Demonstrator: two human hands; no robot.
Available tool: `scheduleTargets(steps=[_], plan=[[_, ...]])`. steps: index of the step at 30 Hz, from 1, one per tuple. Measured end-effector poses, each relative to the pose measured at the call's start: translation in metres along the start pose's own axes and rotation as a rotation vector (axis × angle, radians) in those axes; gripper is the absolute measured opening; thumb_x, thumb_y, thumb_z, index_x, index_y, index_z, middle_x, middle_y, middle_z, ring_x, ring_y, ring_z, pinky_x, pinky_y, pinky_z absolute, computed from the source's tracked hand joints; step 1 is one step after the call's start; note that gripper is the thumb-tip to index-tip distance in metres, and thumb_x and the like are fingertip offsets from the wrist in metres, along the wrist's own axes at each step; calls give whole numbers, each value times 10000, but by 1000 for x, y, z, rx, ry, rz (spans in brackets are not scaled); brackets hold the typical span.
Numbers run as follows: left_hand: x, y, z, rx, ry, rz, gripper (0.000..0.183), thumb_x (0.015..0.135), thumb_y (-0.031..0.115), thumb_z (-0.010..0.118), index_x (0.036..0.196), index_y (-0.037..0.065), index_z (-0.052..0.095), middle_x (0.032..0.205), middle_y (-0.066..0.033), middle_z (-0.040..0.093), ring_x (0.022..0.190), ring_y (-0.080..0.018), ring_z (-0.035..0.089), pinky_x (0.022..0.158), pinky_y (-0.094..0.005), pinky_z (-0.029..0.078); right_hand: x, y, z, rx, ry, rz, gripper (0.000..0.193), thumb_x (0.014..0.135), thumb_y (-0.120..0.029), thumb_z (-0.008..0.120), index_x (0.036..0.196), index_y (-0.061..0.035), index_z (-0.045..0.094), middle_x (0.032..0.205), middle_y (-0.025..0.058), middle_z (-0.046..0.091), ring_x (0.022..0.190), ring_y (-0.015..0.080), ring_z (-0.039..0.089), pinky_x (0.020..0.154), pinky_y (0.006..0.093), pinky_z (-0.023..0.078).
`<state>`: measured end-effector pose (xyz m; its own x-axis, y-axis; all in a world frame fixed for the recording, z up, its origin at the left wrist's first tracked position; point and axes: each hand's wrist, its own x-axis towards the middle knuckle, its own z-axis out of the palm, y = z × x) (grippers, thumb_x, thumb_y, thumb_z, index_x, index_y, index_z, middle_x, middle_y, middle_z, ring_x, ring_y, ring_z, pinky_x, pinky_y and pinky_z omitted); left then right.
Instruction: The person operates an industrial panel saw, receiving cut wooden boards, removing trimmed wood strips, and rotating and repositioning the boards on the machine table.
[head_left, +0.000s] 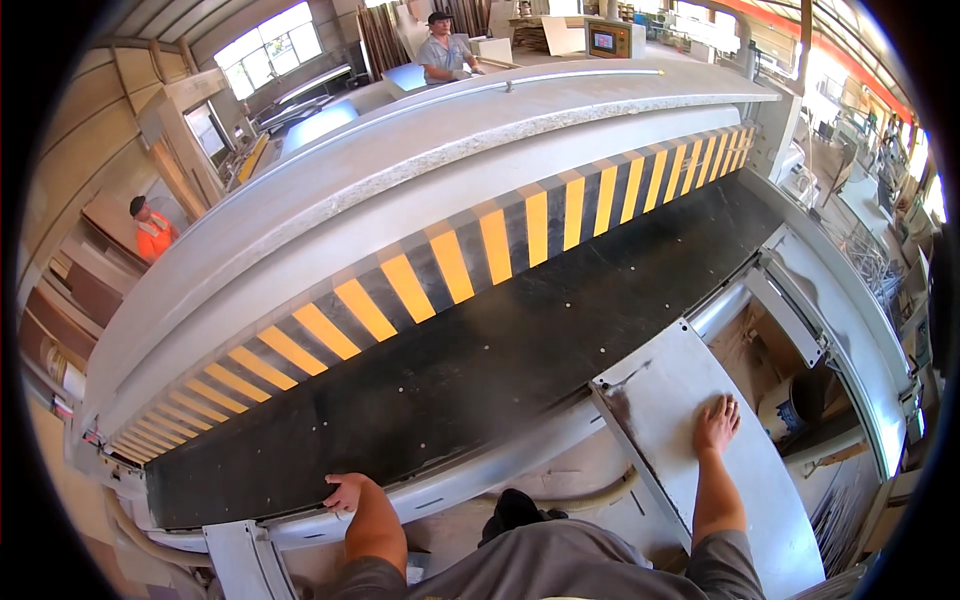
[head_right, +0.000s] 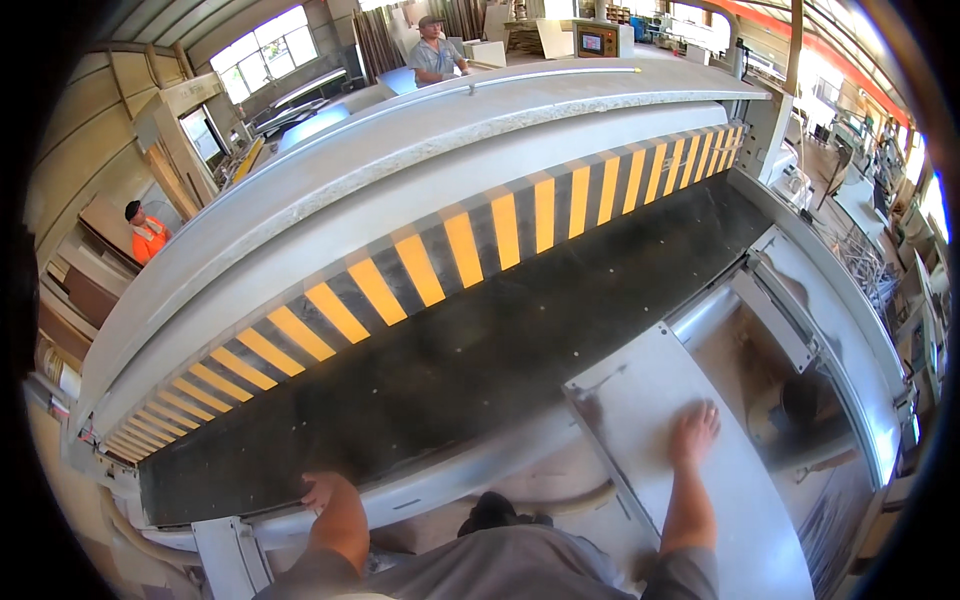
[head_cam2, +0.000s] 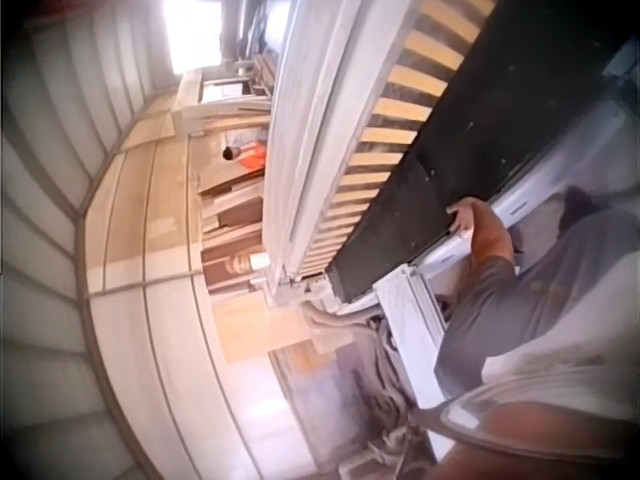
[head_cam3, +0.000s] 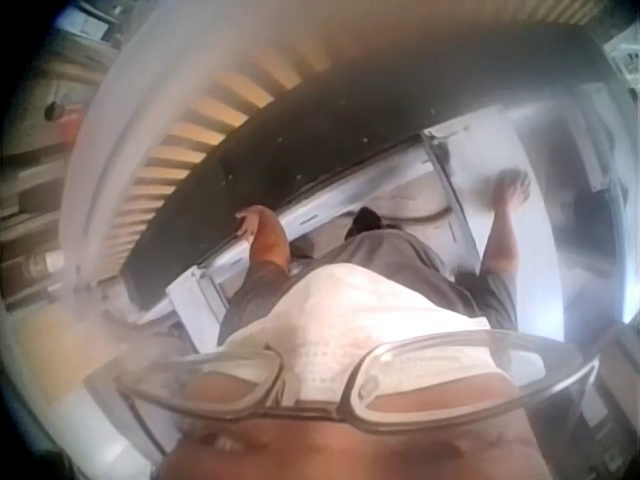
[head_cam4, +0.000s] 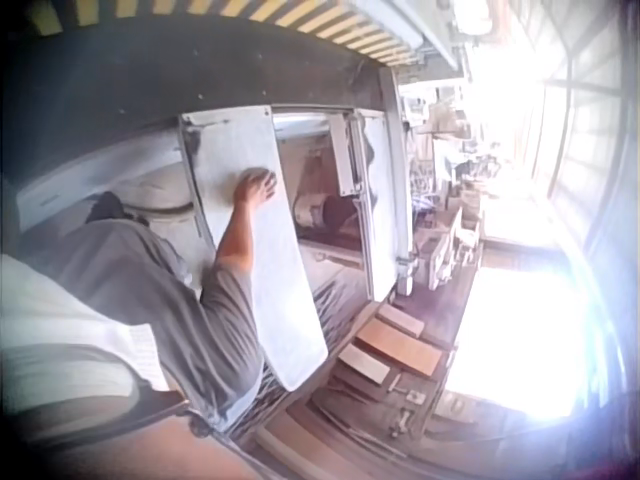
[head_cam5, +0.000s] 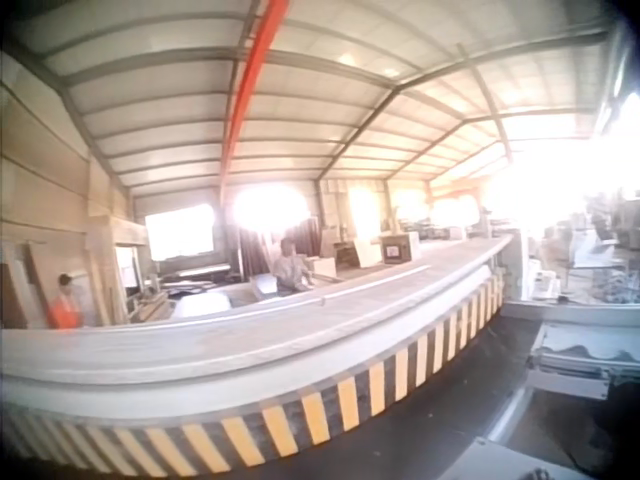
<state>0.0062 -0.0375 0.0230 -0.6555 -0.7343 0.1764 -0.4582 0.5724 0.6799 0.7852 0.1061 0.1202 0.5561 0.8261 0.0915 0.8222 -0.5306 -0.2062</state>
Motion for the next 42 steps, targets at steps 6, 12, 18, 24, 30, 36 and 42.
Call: scheduleTargets(steps=[6, 12, 18, 24, 30, 36, 42], plan=[[3, -2, 9, -29, 83, 25, 841, 974, 670, 500, 1520, 39, 399, 1605, -244, 361, 1259, -502, 545, 1001, -587, 465, -4, -2, -3, 31, 4, -10, 598, 1005, -274, 521, 1548, -56, 396, 1655, 133, 339, 1565, 301, 230, 1289, 460, 149], [5, -4, 15, 19, 87, -1, 851, 965, 685, 501, 1518, 45, 412, 1603, -239, 363, 1223, -494, 570, 984, -587, 470, -4, 2, -1, 7, 9, -5, 607, 1023, -347, 513, 1564, -93, 406, 1669, 83, 331, 1570, 260, 219, 1283, 445, 135], [4, 0, 16, 7, 66, -10, 875, 955, 691, 507, 1532, 42, 397, 1610, -237, 342, 1229, -499, 562, 999, -597, 457, -3, 0, -7, 35, 17, -13, 599, 1008, -325, 536, 1541, -77, 419, 1648, 116, 352, 1559, 289, 242, 1280, 465, 152], [6, 2, 8, -96, 61, -25, 865, 907, 615, 624, 1474, -8, 429, 1534, -259, 393, 1303, -531, 494, 1067, -647, 399, 3, 3, 2, 47, 51, -12, 654, 960, -325, 582, 1537, -64, 418, 1646, 111, 354, 1559, 289, 242, 1284, 464, 157], [13, 1, 18, -183, 140, -40, 858, 901, 601, 631, 1472, -11, 444, 1529, -271, 395, 1335, -524, 465, 1098, -636, 382, 2, 3, 1, 41, 30, 11, 635, 992, -371, 550, 1546, -91, 418, 1665, 99, 331, 1569, 278, 220, 1288, 461, 135], [7, 2, 11, -84, 113, -55, 869, 903, 622, 611, 1479, -7, 448, 1534, -269, 397, 1383, -504, 431, 1125, -627, 363, -1, 4, -3, 65, 32, 6, 624, 993, -360, 533, 1543, -84, 430, 1669, 101, 323, 1572, 280, 213, 1289, 461, 131], [-21, 13, -14, -126, -25, -73, 879, 908, 632, 594, 1493, -7, 444, 1567, -275, 368, 1416, -497, 400, 1154, -623, 333, -2, 12, -5, 46, 48, 28, 627, 994, -362, 533, 1545, -83, 426, 1664, 105, 332, 1571, 282, 216, 1289, 461, 132]])
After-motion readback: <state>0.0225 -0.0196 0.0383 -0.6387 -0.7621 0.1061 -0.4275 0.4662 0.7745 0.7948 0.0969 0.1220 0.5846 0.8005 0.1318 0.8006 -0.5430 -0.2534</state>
